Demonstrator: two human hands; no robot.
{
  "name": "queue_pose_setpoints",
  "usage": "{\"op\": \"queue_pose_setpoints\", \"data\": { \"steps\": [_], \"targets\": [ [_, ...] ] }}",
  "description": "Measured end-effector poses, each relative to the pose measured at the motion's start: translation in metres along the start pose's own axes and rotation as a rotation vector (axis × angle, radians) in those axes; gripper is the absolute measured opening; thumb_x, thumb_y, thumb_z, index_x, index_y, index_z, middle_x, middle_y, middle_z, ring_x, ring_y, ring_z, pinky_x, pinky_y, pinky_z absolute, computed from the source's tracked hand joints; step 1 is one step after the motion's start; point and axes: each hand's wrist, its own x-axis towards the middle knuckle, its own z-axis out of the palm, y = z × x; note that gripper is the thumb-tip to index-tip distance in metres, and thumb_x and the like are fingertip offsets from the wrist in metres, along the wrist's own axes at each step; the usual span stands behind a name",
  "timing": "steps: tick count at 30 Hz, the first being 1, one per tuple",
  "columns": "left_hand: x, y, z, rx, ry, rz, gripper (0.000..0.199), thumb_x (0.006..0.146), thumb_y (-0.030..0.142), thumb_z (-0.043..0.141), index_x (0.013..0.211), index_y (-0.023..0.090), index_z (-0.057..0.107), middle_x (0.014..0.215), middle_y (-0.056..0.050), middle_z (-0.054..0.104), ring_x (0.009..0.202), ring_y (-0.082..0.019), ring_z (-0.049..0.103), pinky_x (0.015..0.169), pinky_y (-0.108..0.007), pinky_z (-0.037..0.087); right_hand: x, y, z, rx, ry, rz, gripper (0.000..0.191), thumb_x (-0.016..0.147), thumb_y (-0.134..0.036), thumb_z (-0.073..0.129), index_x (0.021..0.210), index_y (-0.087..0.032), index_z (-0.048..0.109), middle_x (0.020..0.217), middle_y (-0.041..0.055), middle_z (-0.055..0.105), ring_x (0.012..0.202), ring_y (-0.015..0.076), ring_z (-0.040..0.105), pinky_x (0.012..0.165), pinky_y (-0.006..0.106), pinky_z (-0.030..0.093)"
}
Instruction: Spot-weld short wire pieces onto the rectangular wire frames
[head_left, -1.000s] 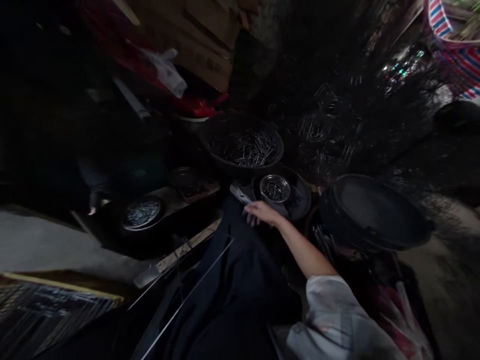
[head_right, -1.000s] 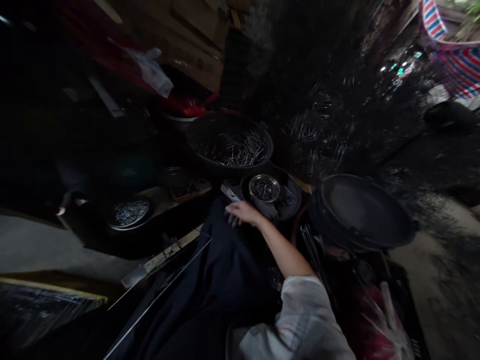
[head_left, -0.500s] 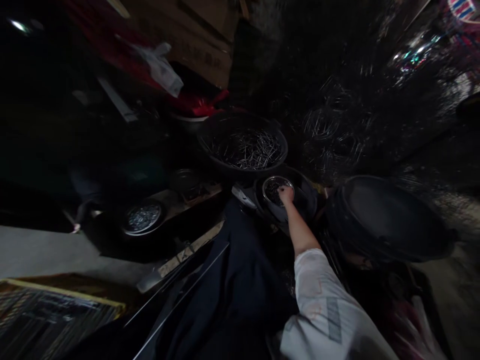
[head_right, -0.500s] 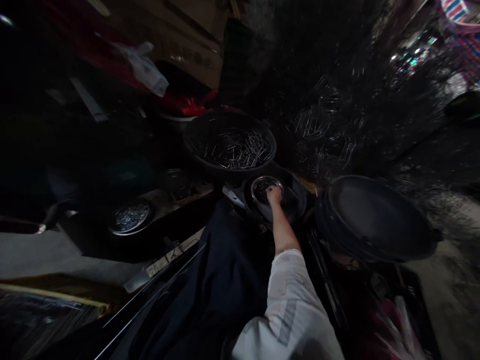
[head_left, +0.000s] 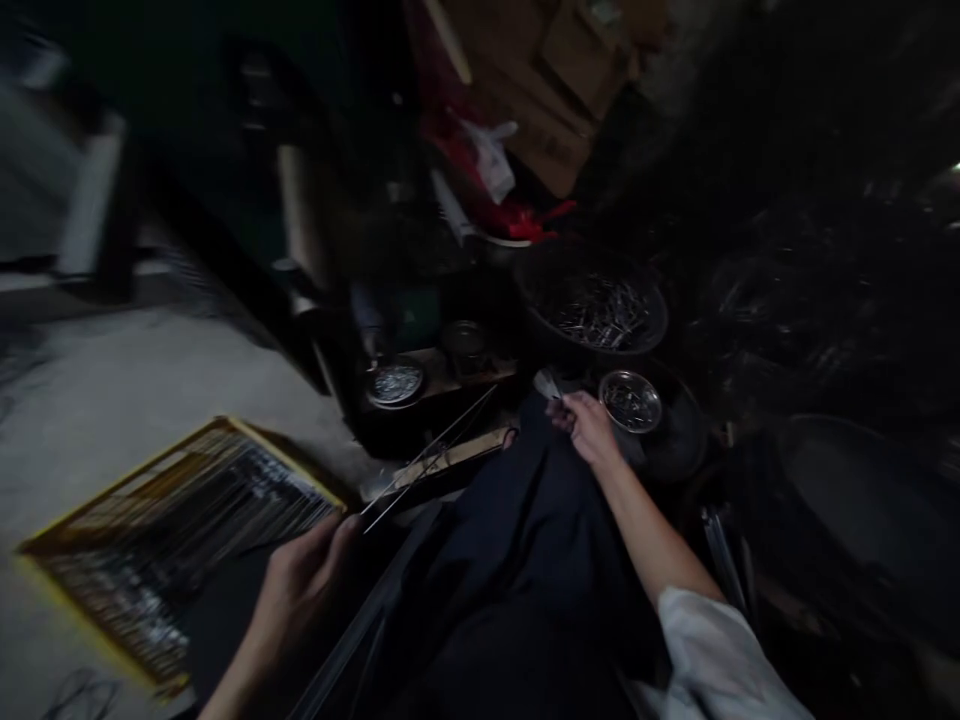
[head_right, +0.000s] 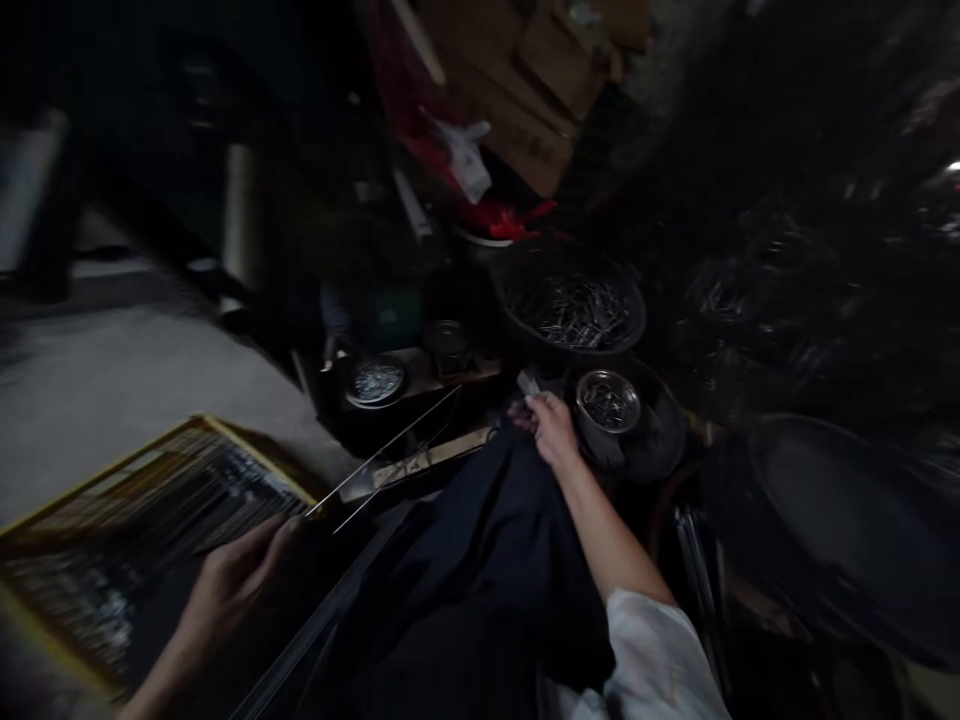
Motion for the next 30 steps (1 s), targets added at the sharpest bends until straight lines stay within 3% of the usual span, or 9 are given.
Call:
{"op": "queue_pose_setpoints", "data": {
  "steps": [2, 5, 7, 10, 18, 30],
  "targets": [
    [0.001, -0.002, 0.0, 0.067, 0.096, 0.027, 0.035, 0.09, 0.044, 0.049, 0.062, 0.022, 0.046, 0.054, 0.004, 0.036, 0.049, -0.014, 0.036, 0.046, -0.026, 0.03, -0.026, 0.019, 0.055, 0.109, -0.116, 0.092, 0.028, 0.074, -0.036, 0.074, 0.084, -0.02, 0.053, 0.078, 0.0027, 0.074, 0.071, 0.019, 0.074, 0.057, 0.025, 0.058],
    [0.003, -0.003, 0.001, 0.102, 0.183, 0.062, 0.035, 0.091, 0.039, 0.045, 0.061, 0.023, 0.042, 0.053, 0.004, 0.035, 0.049, -0.014, 0.036, 0.048, -0.026, 0.03, -0.046, 0.037, 0.128, 0.199, -0.166, 0.145, 0.03, 0.073, -0.034, 0.076, 0.082, -0.02, 0.051, 0.075, 0.0021, 0.074, 0.07, 0.0184, 0.074, 0.056, 0.023, 0.058],
    [0.001, -0.005, -0.002, 0.092, 0.213, 0.071, 0.035, 0.092, 0.038, 0.045, 0.061, 0.022, 0.043, 0.054, 0.004, 0.036, 0.049, -0.013, 0.037, 0.049, -0.025, 0.03, -0.047, 0.039, 0.165, 0.253, -0.16, 0.146, 0.027, 0.075, -0.032, 0.074, 0.082, -0.02, 0.05, 0.075, 0.0025, 0.074, 0.072, 0.0173, 0.074, 0.058, 0.022, 0.057],
    [-0.005, -0.012, -0.008, 0.077, 0.262, 0.088, 0.035, 0.093, 0.038, 0.046, 0.062, 0.021, 0.045, 0.054, 0.005, 0.038, 0.049, -0.012, 0.036, 0.05, -0.025, 0.03, -0.043, 0.035, 0.203, 0.317, -0.148, 0.141, 0.024, 0.077, -0.027, 0.072, 0.08, -0.019, 0.05, 0.074, 0.0029, 0.074, 0.071, 0.0162, 0.074, 0.059, 0.02, 0.057],
    [-0.017, -0.033, -0.022, 0.042, 0.413, 0.12, 0.036, 0.093, 0.035, 0.048, 0.06, 0.019, 0.048, 0.052, 0.006, 0.038, 0.047, -0.01, 0.036, 0.05, -0.022, 0.031, -0.056, 0.025, 0.248, 0.315, -0.169, 0.107, 0.023, 0.076, -0.025, 0.073, 0.081, -0.018, 0.052, 0.073, 0.0015, 0.073, 0.067, 0.0156, 0.074, 0.054, 0.018, 0.056],
    [-0.02, -0.039, -0.038, 0.03, 0.492, 0.178, 0.034, 0.095, 0.032, 0.051, 0.063, 0.018, 0.051, 0.053, 0.006, 0.042, 0.047, -0.008, 0.039, 0.049, -0.018, 0.034, -0.056, 0.022, 0.278, 0.296, -0.222, 0.061, 0.023, 0.074, -0.025, 0.072, 0.082, -0.017, 0.052, 0.073, 0.0031, 0.073, 0.065, 0.0162, 0.073, 0.053, 0.018, 0.056]
  ]
}}
